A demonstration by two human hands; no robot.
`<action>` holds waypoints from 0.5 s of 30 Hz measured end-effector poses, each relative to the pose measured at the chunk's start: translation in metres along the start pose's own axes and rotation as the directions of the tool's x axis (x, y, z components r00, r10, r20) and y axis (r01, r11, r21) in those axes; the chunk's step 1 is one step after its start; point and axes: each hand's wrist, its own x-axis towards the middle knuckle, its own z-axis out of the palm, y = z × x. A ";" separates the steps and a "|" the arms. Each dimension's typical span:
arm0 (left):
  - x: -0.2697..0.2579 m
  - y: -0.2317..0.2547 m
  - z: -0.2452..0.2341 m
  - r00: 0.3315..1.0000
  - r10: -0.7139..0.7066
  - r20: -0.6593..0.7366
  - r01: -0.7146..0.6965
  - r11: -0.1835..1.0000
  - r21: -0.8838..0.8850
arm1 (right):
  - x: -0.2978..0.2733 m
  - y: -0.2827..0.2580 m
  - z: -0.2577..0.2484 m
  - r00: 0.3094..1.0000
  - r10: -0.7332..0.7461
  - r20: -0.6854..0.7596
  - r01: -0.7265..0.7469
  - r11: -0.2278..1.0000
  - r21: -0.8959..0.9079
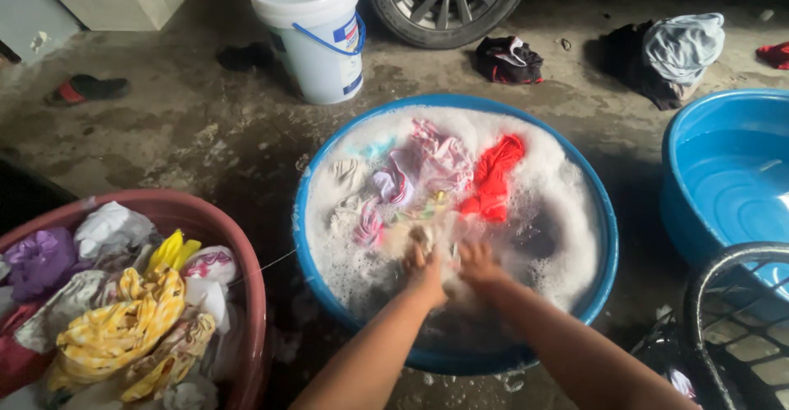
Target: The person hand washes clothes by scrubbing and wringing them in a basin of soapy water, then transfers them into another basin.
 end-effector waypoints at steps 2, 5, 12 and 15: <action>0.000 -0.001 0.012 0.998 -0.037 0.045 0.033 0.995 0.095 | 0.000 -0.003 0.021 0.995 -0.021 0.098 0.022 1.000 -0.007; 0.011 -0.005 0.019 0.993 -0.079 0.082 0.066 0.986 0.150 | 0.012 0.000 0.036 0.989 -0.032 0.144 0.033 0.999 -0.011; 0.009 0.010 0.002 0.995 0.008 0.097 0.006 0.989 -0.148 | 0.059 0.010 -0.045 0.968 -0.176 -0.178 0.214 0.951 0.221; 0.006 0.020 -0.025 0.993 0.053 0.105 0.004 0.878 -0.479 | 0.054 0.018 -0.138 0.912 0.161 -0.376 0.115 0.780 0.615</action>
